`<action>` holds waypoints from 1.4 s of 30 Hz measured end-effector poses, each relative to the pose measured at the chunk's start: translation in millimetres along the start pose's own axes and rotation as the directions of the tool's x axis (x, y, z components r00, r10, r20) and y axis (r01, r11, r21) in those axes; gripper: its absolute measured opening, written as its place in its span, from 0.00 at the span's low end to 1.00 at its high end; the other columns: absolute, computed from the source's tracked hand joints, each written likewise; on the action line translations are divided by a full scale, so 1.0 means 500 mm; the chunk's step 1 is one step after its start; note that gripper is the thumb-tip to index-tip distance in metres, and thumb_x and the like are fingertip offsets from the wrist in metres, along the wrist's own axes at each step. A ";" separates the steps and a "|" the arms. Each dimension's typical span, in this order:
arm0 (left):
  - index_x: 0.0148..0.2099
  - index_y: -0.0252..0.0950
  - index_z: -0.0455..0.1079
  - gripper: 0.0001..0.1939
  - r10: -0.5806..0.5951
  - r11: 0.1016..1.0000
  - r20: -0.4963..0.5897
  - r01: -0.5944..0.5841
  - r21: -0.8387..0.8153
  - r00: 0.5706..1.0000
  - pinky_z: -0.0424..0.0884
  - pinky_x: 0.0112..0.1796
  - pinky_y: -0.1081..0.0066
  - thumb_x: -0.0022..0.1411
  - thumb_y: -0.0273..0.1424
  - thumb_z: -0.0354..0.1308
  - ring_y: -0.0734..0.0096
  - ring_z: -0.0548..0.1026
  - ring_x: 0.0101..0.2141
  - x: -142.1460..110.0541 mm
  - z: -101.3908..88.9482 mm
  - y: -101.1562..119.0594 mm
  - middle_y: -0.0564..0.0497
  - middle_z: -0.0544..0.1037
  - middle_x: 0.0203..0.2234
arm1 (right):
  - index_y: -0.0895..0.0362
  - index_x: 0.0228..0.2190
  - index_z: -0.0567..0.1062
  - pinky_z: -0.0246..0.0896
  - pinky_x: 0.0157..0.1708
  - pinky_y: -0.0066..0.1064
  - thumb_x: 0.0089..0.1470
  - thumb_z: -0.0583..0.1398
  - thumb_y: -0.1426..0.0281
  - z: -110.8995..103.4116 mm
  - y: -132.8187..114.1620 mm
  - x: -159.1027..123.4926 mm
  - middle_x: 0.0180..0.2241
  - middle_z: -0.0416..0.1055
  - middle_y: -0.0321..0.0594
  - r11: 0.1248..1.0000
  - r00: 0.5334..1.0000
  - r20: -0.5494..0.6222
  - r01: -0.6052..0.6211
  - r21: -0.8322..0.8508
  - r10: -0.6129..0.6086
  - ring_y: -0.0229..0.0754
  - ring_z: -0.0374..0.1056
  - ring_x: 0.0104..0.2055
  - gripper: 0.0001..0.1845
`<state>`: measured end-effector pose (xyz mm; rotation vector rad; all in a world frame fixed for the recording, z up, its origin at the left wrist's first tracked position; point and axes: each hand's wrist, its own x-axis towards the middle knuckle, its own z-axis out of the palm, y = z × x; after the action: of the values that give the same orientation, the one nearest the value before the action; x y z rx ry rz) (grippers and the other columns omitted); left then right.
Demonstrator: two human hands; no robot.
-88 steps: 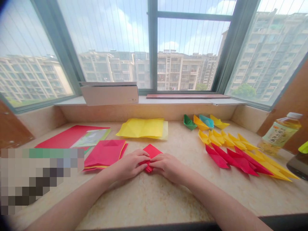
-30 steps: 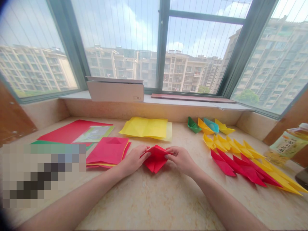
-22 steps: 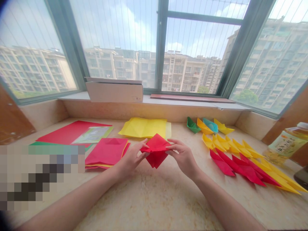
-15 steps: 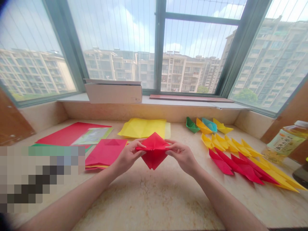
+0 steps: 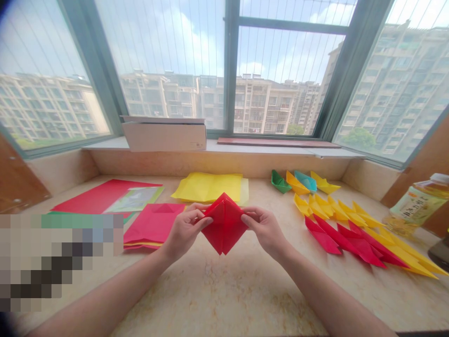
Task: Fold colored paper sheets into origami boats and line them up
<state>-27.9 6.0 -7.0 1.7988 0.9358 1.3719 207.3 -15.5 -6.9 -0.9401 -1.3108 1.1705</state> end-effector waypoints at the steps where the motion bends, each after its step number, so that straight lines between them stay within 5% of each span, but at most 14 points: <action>1: 0.25 0.35 0.70 0.15 -0.015 0.999 0.003 0.015 -0.031 1.000 0.71 0.44 0.66 0.58 0.39 0.64 0.60 0.75 0.44 0.000 0.002 -0.005 0.44 0.77 0.40 | 0.55 0.37 0.76 0.71 0.36 0.40 0.45 0.69 0.53 0.001 0.001 0.000 0.32 0.81 0.41 1.000 1.000 -0.012 -0.004 0.018 0.004 0.48 0.76 0.34 0.22; 4: 0.38 0.36 0.71 0.14 -0.077 0.981 0.017 0.079 -0.176 0.997 0.74 0.40 0.67 0.56 0.40 0.66 0.61 0.77 0.41 0.001 0.009 -0.018 0.45 0.78 0.39 | 0.54 0.39 0.72 0.71 0.35 0.41 0.45 0.69 0.53 0.001 0.005 -0.001 0.32 0.81 0.40 0.999 0.999 -0.029 -0.024 0.046 0.025 0.49 0.77 0.33 0.24; 9: 0.54 0.35 0.65 0.30 -0.176 0.938 0.003 0.169 -0.304 0.984 0.75 0.43 0.64 0.52 0.38 0.70 0.62 0.78 0.42 0.007 0.014 -0.023 0.45 0.78 0.41 | 0.56 0.41 0.73 0.72 0.37 0.42 0.46 0.69 0.54 -0.002 0.003 -0.002 0.34 0.81 0.44 0.999 0.999 0.000 -0.037 0.031 0.037 0.52 0.78 0.36 0.25; 14: 0.56 0.31 0.67 0.34 -0.315 0.878 0.118 0.336 -0.340 0.942 0.75 0.46 0.59 0.50 0.40 0.71 0.58 0.79 0.42 0.009 0.013 -0.022 0.41 0.80 0.41 | 0.56 0.48 0.74 0.71 0.42 0.46 0.45 0.70 0.54 -0.003 0.000 0.001 0.36 0.81 0.46 0.997 0.997 0.026 -0.073 0.034 0.072 0.54 0.77 0.39 0.32; 19: 0.52 0.34 0.73 0.26 -0.293 0.819 0.354 0.424 -0.386 0.888 0.71 0.52 0.56 0.54 0.42 0.67 0.54 0.78 0.48 0.006 0.016 -0.025 0.43 0.81 0.44 | 0.56 0.48 0.76 0.71 0.46 0.46 0.46 0.69 0.53 -0.012 0.004 0.006 0.40 0.81 0.46 0.998 0.995 0.071 -0.066 0.003 0.065 0.54 0.76 0.44 0.31; 27: 0.49 0.36 0.76 0.18 -0.238 0.906 0.339 0.333 -0.261 0.910 0.74 0.47 0.58 0.59 0.39 0.63 0.54 0.79 0.45 -0.002 0.016 -0.009 0.46 0.82 0.42 | 0.52 0.49 0.78 0.68 0.48 0.41 0.55 0.63 0.55 -0.006 0.006 -0.002 0.45 0.79 0.40 0.993 0.963 0.265 -0.015 -0.120 0.046 0.52 0.74 0.47 0.23; 37: 0.46 0.34 0.74 0.17 -0.180 0.983 0.311 0.182 0.021 0.933 0.75 0.37 0.66 0.62 0.41 0.58 0.58 0.79 0.38 -0.018 0.017 -0.001 0.44 0.82 0.39 | 0.51 0.46 0.80 0.70 0.46 0.44 0.55 0.63 0.56 0.009 0.012 -0.013 0.40 0.80 0.40 0.996 0.965 0.252 -0.065 -0.060 0.078 0.52 0.76 0.42 0.20; 42: 0.46 0.33 0.73 0.16 -0.152 0.988 0.416 0.123 0.096 0.897 0.72 0.35 0.70 0.62 0.39 0.58 0.61 0.77 0.36 -0.029 0.023 0.018 0.46 0.81 0.38 | 0.51 0.48 0.79 0.71 0.43 0.41 0.56 0.63 0.59 0.017 0.011 -0.022 0.41 0.80 0.39 0.991 0.949 0.315 0.012 -0.130 0.030 0.50 0.76 0.43 0.19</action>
<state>-18.0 -12.1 -8.6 1.9339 0.8589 0.8199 199.5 -25.9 -13.9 -0.8755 -1.6582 1.2935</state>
